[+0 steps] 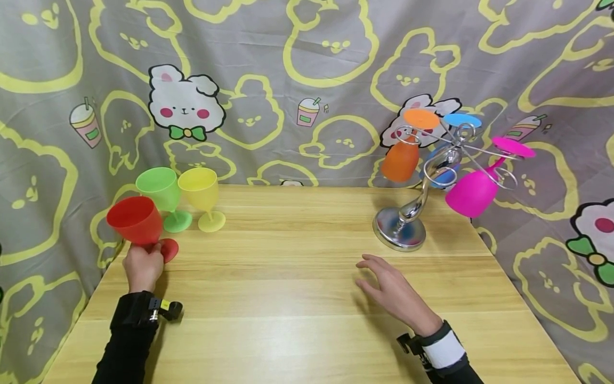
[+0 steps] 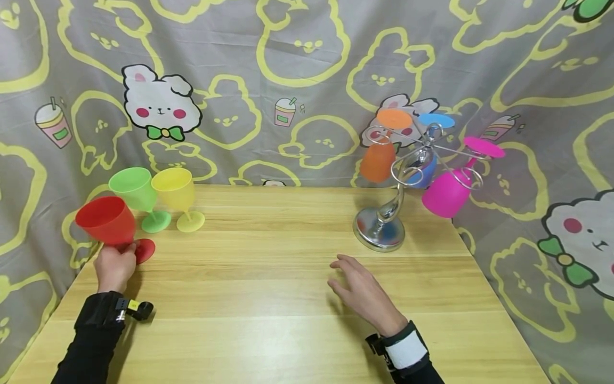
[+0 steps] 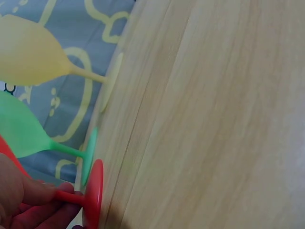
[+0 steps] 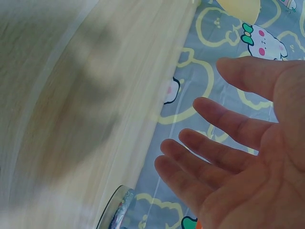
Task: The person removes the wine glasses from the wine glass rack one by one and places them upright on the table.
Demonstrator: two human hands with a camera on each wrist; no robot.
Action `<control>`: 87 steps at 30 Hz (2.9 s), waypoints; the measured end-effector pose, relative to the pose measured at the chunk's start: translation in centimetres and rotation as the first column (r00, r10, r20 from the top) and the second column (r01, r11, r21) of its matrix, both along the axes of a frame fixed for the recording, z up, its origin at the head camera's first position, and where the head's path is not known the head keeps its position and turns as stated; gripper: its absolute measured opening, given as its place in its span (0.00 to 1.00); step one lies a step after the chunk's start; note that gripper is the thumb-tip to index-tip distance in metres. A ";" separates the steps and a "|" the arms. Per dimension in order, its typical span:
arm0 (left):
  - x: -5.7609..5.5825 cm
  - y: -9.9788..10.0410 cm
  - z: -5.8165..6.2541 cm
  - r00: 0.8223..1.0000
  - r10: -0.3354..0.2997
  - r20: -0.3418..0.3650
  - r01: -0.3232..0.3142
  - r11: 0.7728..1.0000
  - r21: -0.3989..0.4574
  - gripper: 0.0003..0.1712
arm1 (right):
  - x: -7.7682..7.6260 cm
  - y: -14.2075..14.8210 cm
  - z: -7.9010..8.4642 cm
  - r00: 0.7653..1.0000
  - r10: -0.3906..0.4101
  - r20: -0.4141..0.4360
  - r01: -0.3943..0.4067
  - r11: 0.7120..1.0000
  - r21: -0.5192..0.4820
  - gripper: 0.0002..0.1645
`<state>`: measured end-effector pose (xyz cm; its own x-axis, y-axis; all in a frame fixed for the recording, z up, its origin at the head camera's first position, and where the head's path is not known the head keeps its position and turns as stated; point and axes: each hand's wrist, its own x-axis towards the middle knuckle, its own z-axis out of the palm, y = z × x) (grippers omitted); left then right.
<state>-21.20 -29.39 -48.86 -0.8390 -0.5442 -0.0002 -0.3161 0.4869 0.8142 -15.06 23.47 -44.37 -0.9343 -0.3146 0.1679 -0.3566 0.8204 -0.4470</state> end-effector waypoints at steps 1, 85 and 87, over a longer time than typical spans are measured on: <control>-0.1 0.0 0.0 1.000 0.002 0.000 -0.002 1.000 0.004 0.19 | 0.0 0.0 0.0 1.000 0.000 0.001 0.000 1.000 0.000 0.19; 7.0 21.1 1.2 0.818 -0.575 0.011 0.544 0.766 -0.344 0.51 | -1.9 2.3 12.1 0.952 0.026 -0.305 -0.024 1.000 0.010 0.32; 7.1 21.1 1.1 0.816 -0.578 0.007 0.544 0.765 -0.345 0.51 | -1.7 2.9 14.0 0.945 0.025 -0.327 -0.016 0.999 0.028 0.33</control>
